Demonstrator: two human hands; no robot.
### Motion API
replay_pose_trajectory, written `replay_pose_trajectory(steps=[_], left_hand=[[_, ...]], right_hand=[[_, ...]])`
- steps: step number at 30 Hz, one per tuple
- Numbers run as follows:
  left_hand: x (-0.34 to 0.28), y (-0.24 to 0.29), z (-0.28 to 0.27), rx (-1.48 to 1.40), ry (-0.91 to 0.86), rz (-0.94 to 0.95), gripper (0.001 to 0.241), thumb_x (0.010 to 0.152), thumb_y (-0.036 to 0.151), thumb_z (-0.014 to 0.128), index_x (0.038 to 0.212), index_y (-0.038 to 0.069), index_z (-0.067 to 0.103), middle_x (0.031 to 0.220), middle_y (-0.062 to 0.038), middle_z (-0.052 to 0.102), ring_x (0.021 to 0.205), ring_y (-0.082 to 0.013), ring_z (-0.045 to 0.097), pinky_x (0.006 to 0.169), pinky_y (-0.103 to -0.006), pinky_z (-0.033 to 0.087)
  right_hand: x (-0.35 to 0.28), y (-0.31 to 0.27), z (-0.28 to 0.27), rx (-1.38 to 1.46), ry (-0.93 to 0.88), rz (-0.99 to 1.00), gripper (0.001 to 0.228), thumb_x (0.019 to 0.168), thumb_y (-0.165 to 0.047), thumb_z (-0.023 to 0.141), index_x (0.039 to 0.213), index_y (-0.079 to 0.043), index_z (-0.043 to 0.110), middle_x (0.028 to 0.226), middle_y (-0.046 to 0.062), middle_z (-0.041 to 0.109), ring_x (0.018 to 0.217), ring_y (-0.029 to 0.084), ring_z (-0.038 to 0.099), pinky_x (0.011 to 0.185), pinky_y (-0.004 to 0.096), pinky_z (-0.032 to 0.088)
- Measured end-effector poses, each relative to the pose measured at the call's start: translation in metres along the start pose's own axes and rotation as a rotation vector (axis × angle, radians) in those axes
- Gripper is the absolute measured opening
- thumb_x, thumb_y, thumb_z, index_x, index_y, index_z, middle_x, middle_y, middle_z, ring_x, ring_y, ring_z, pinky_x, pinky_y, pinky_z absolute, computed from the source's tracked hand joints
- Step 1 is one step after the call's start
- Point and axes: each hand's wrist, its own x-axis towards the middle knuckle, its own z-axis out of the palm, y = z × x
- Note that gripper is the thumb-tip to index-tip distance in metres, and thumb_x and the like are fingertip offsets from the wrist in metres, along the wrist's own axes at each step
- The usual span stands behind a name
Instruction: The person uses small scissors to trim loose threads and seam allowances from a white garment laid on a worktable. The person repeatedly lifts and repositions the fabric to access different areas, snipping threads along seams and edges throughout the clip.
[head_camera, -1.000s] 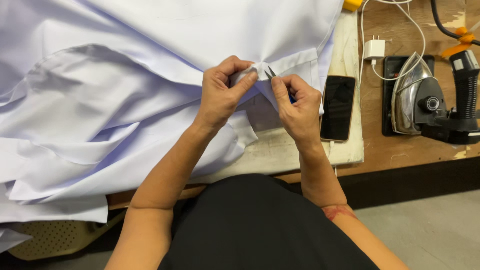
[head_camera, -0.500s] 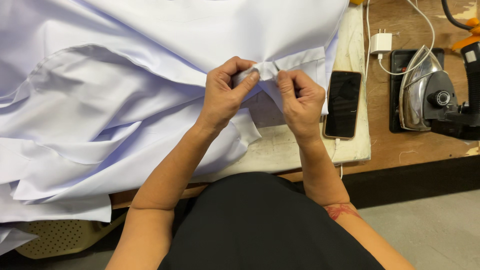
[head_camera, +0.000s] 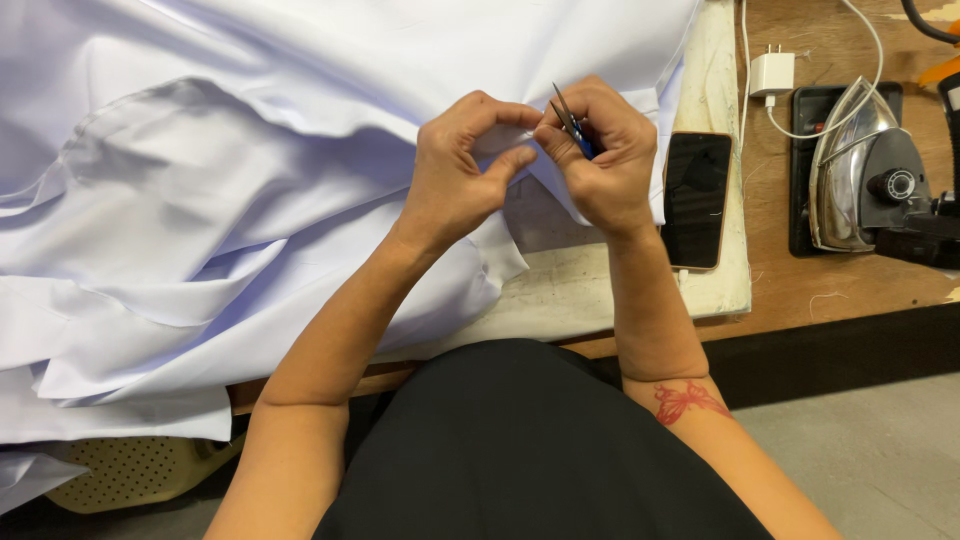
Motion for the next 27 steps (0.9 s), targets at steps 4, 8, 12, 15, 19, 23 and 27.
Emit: replay_pose_trajectory(steps=[4,8,12,15,19,23,27], left_hand=[[0.004,-0.002,0.005,0.153,0.032,-0.058,0.012,0.086,0.005,0.082,0.096,0.008,0.076,0.087,-0.004,0.069,0.079,-0.0140,0.065,0.070,-0.0278,0.049],[0.005,-0.011,0.012,0.054,0.057,-0.051,0.003,0.090,0.006,0.079,0.092,0.008,0.078,0.084,-0.003,0.069,0.077,-0.0115,0.062,0.068,-0.0248,0.046],[0.008,-0.025,0.011,-0.228,0.075,-0.206,0.004,0.098,0.011,0.073,0.094,0.008,0.074,0.081,0.003,0.071,0.074,-0.0062,0.062,0.070,-0.0226,0.052],[0.011,-0.034,0.010,-0.313,0.067,-0.208,0.007,0.100,0.011,0.071,0.094,0.008,0.071,0.080,0.004,0.068,0.076,-0.0057,0.062,0.074,-0.0236,0.054],[0.008,-0.039,0.012,-0.276,0.064,-0.181,0.011,0.102,0.011,0.070,0.092,0.008,0.067,0.080,0.004,0.064,0.077,-0.0061,0.058,0.075,-0.0246,0.052],[0.008,-0.038,0.013,-0.234,0.057,-0.160,0.011,0.102,0.012,0.071,0.091,0.009,0.067,0.080,0.004,0.065,0.078,-0.0069,0.058,0.078,-0.0255,0.052],[0.007,-0.036,0.012,-0.240,0.043,-0.153,0.010,0.101,0.012,0.071,0.092,0.009,0.068,0.082,0.004,0.066,0.079,-0.0075,0.058,0.080,-0.0259,0.052]], right_hand=[[0.006,-0.004,-0.013,-0.038,-0.105,0.152,0.015,0.101,0.002,0.073,0.092,-0.002,0.063,0.085,-0.002,0.057,0.066,0.003,0.043,0.056,0.020,0.032],[0.009,-0.015,-0.019,0.106,-0.060,0.177,0.014,0.109,-0.006,0.072,0.100,-0.002,0.063,0.082,-0.002,0.059,0.062,0.001,0.041,0.053,0.018,0.029],[0.005,-0.029,-0.020,-0.096,0.038,0.093,0.017,0.104,-0.015,0.073,0.106,-0.003,0.061,0.081,-0.005,0.060,0.062,0.001,0.050,0.052,0.019,0.036],[-0.005,-0.036,-0.016,-0.393,0.011,0.123,0.018,0.106,-0.018,0.075,0.102,-0.001,0.068,0.068,-0.002,0.062,0.056,0.004,0.053,0.049,0.021,0.036],[-0.017,-0.039,-0.009,-0.485,0.042,0.099,0.021,0.103,-0.018,0.078,0.095,-0.001,0.070,0.063,0.002,0.061,0.054,0.007,0.057,0.048,0.023,0.039],[-0.013,-0.036,-0.008,-0.541,0.016,0.036,0.021,0.103,-0.018,0.079,0.092,-0.002,0.071,0.061,0.002,0.062,0.053,0.008,0.060,0.046,0.023,0.039],[-0.018,-0.033,-0.007,-0.588,0.020,-0.010,0.022,0.104,-0.018,0.078,0.091,-0.003,0.071,0.062,0.002,0.062,0.053,0.009,0.059,0.049,0.023,0.040]])
